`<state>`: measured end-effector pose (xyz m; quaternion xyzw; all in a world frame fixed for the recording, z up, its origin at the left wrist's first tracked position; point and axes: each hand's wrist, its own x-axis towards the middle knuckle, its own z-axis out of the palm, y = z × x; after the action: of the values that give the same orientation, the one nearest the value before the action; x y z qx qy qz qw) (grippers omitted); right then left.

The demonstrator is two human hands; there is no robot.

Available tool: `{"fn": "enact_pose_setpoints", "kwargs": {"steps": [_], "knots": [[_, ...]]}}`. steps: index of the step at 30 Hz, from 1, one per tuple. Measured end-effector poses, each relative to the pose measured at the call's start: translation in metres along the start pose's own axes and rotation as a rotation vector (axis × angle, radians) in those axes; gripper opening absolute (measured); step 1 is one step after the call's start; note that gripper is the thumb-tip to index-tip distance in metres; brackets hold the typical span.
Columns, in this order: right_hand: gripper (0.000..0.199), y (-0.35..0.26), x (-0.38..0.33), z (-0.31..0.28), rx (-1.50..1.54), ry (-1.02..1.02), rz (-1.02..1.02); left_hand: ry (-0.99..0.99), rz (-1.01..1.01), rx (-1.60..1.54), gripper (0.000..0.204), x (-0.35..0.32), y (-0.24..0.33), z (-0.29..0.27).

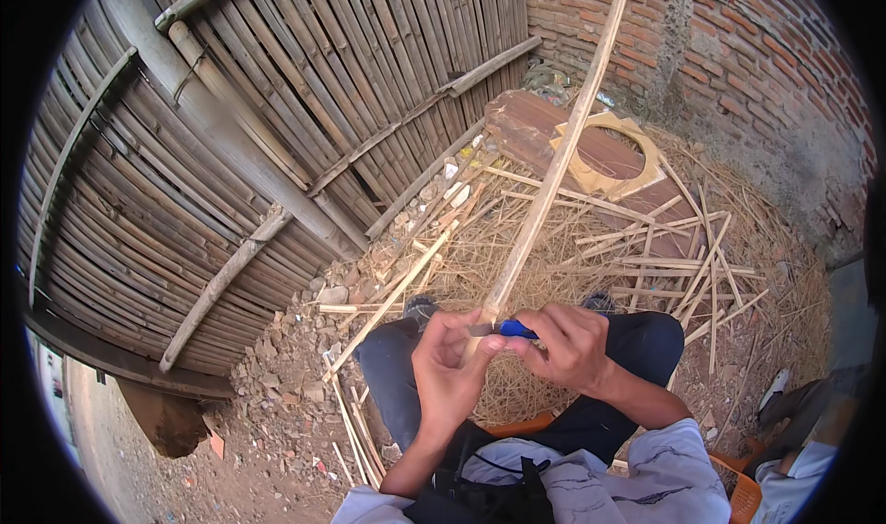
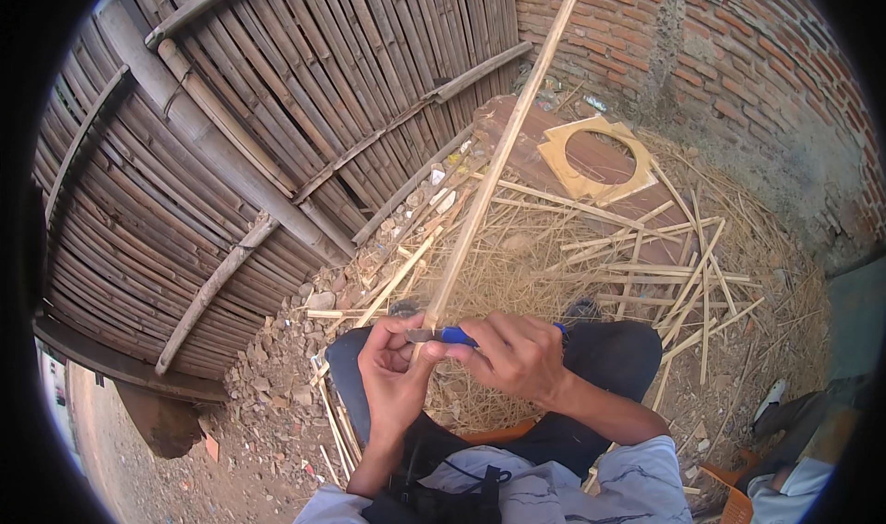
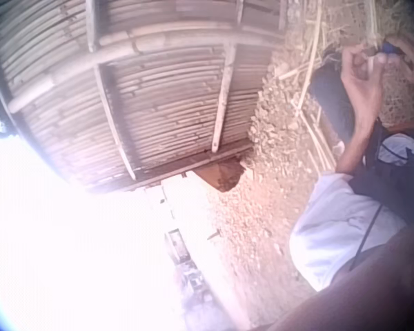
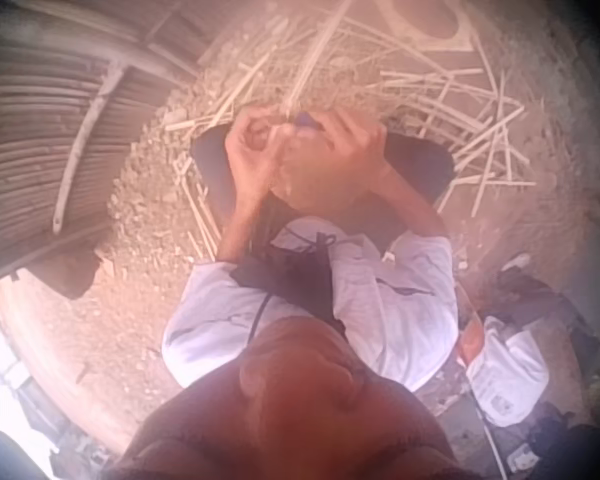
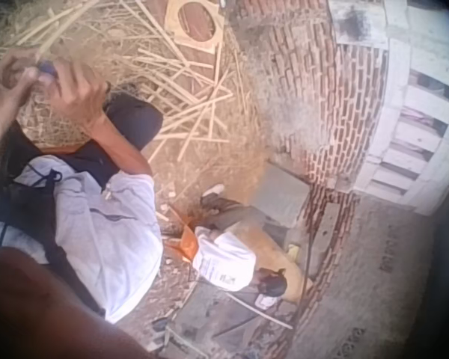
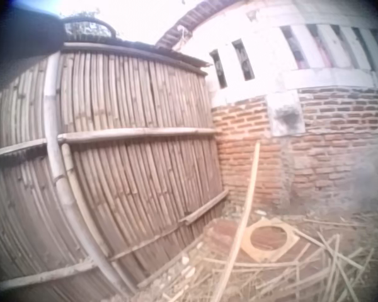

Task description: The person sits on the ground and uses a knife to shave thin strips from a long bamboo stick. They repeatedly scrape the surface of the bamboo to smooth it and remove excess material, holding the stick with one hand and the knife with the other.

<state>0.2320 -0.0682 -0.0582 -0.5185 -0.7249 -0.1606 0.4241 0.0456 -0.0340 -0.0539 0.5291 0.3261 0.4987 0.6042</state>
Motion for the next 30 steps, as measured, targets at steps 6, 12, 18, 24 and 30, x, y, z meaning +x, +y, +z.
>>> {"fn": "enact_pose_setpoints", "kwargs": {"steps": [6, 12, 18, 24, 30], "knots": [[0.033, -0.001, 0.002, -0.002, -0.010, 0.007, -0.004, -0.145, -0.186, -0.173, 0.036, 0.007, 0.004, -0.013], [0.032, -0.003, 0.004, -0.004, -0.018, -0.010, 0.009, 0.045, 0.054, 0.170, 0.033, -0.001, 0.004, 0.002], [0.033, 0.001, 0.002, -0.001, -0.014, -0.010, 0.012, 0.047, 0.188, 0.333, 0.030, 0.002, -0.006, -0.002], [0.034, -0.001, 0.002, -0.002, -0.018, -0.034, 0.013, 0.043, 0.214, 0.460, 0.030, 0.001, -0.001, -0.006], [0.037, -0.002, 0.001, 0.000, 0.034, -0.026, 0.045, -0.027, -0.005, 0.072, 0.033, 0.014, 0.007, -0.009]]}}
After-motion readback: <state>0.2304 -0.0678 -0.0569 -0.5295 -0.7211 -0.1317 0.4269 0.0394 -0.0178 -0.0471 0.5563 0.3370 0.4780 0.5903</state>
